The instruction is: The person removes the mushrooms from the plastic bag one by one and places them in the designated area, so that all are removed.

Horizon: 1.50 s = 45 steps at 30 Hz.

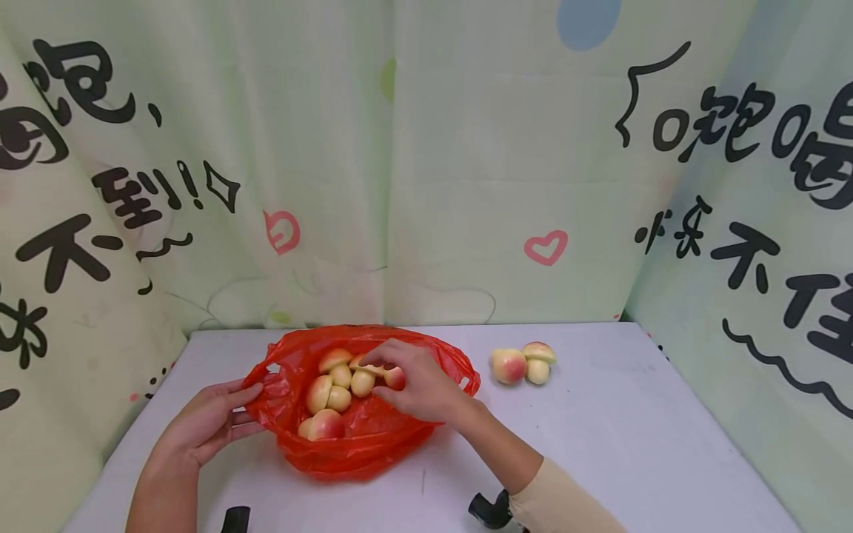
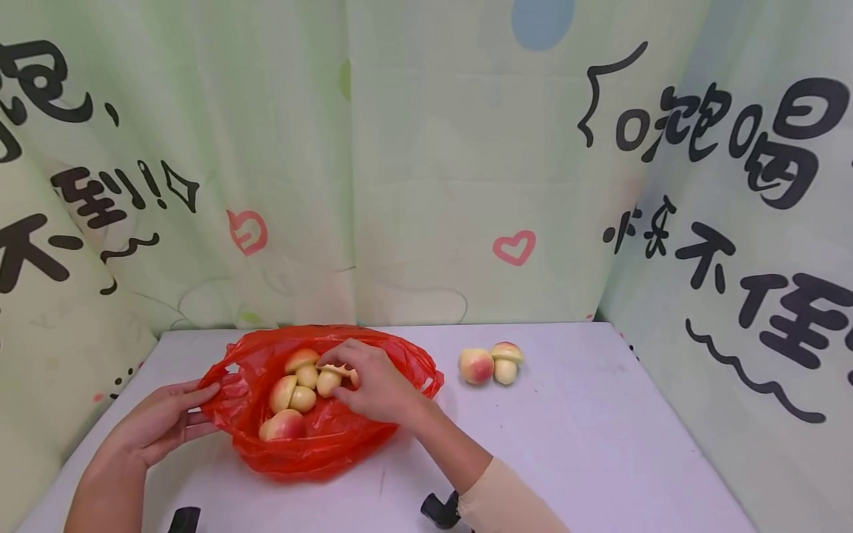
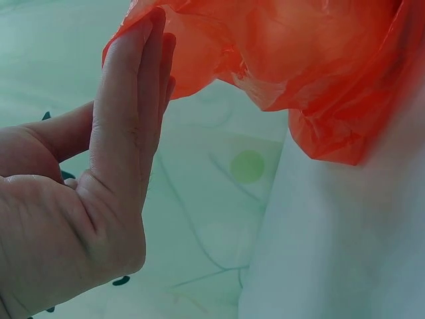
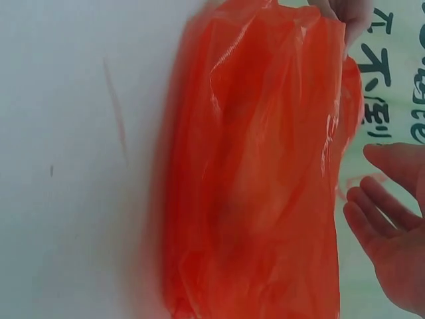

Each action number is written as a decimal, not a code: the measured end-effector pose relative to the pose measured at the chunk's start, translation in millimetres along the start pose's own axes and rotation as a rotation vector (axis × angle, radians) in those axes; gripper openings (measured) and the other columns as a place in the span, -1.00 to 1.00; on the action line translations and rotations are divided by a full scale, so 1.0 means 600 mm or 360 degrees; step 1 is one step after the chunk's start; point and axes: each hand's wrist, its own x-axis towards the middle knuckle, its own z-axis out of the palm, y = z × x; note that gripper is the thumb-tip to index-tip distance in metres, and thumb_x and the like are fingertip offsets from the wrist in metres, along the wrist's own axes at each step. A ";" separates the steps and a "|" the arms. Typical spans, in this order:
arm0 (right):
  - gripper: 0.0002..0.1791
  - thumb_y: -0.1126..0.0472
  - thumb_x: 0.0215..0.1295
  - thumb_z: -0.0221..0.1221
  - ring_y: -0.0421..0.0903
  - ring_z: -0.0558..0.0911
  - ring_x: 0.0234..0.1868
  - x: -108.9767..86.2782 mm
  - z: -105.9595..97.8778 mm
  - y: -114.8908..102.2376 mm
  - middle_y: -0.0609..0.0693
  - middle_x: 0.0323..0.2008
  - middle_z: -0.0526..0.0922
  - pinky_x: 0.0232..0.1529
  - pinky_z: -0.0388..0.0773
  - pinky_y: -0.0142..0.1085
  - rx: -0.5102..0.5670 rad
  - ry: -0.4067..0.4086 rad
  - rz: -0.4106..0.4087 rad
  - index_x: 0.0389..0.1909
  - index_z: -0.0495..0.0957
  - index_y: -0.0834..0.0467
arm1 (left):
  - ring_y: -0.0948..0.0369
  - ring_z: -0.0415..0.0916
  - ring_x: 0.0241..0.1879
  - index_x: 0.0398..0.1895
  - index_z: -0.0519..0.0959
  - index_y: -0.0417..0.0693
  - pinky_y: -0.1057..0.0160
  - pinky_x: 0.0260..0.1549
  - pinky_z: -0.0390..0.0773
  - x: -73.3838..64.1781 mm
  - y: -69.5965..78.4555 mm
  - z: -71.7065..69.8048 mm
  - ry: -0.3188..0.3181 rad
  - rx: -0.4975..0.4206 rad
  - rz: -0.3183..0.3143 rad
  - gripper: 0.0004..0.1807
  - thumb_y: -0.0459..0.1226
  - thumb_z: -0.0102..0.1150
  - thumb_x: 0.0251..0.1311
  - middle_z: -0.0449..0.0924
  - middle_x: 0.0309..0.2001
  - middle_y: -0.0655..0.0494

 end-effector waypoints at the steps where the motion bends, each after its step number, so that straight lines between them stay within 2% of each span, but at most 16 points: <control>1: -0.58 0.29 0.34 0.37 -0.06 0.66 0.17 0.002 0.003 -0.001 -0.08 0.15 0.67 0.18 0.70 -0.21 -0.0002 -0.0009 -0.0002 0.18 0.61 -0.02 | 0.14 0.81 -0.13 0.62 0.09 -0.29 0.10 -0.06 0.78 0.000 0.000 0.000 -0.0002 -0.0002 -0.0001 -0.27 -0.14 0.09 0.57 0.76 -0.13 0.21; 8: -0.57 0.29 0.33 0.37 -0.20 0.62 0.11 0.013 0.020 -0.007 -0.04 0.13 0.67 0.10 0.66 -0.44 -0.0001 -0.0068 -0.0018 0.20 0.61 0.05 | 0.13 0.81 -0.14 0.60 0.13 -0.29 0.10 -0.06 0.78 -0.001 -0.002 0.001 -0.0004 -0.0022 0.0001 -0.28 -0.15 0.11 0.56 0.77 -0.14 0.20; 14: -0.58 0.25 0.35 0.36 -0.07 0.63 0.16 0.018 0.031 -0.013 -0.10 0.14 0.66 0.14 0.70 -0.27 -0.0032 -0.0100 0.0020 0.20 0.61 0.02 | 0.13 0.81 -0.13 0.61 0.12 -0.28 0.10 -0.06 0.78 -0.001 -0.001 0.004 -0.0013 -0.0020 0.0000 -0.27 -0.14 0.10 0.56 0.77 -0.13 0.21; 18: -0.56 0.22 0.35 0.37 -0.13 0.61 0.20 0.022 0.039 -0.018 -0.07 0.17 0.66 0.16 0.71 -0.20 -0.0015 -0.0140 0.0037 0.23 0.59 0.00 | 0.14 0.81 -0.13 0.61 0.10 -0.28 0.11 -0.06 0.78 0.000 0.000 0.004 -0.0016 -0.0010 0.0006 -0.26 -0.13 0.10 0.56 0.77 -0.13 0.22; 26: -0.54 0.21 0.36 0.36 -0.23 0.56 0.22 0.029 0.055 -0.022 -0.13 0.19 0.64 0.11 0.71 -0.29 0.0012 -0.0203 0.0061 0.25 0.57 -0.03 | 0.14 0.81 -0.14 0.61 0.11 -0.29 0.11 -0.06 0.78 0.001 0.000 0.004 -0.0019 -0.0020 0.0006 -0.27 -0.14 0.10 0.56 0.77 -0.14 0.21; 32: -0.54 0.17 0.35 0.37 -0.25 0.50 0.25 0.033 0.066 -0.023 -0.24 0.19 0.62 0.21 0.63 -0.30 -0.0089 -0.0223 0.0078 0.25 0.58 -0.10 | 0.14 0.81 -0.13 0.60 0.11 -0.31 0.10 -0.05 0.77 -0.001 -0.001 0.004 -0.0051 -0.0038 0.0011 -0.28 -0.15 0.08 0.57 0.77 -0.13 0.20; 45: -0.54 0.11 0.38 0.36 -0.22 0.55 0.26 0.050 0.086 -0.033 -0.18 0.23 0.63 0.22 0.61 -0.39 -0.0177 -0.0302 0.0034 0.27 0.60 -0.04 | 0.13 0.80 -0.12 0.60 0.11 -0.32 0.11 -0.04 0.77 0.001 0.001 0.000 -0.0059 -0.0011 0.0015 -0.27 -0.14 0.10 0.56 0.77 -0.12 0.20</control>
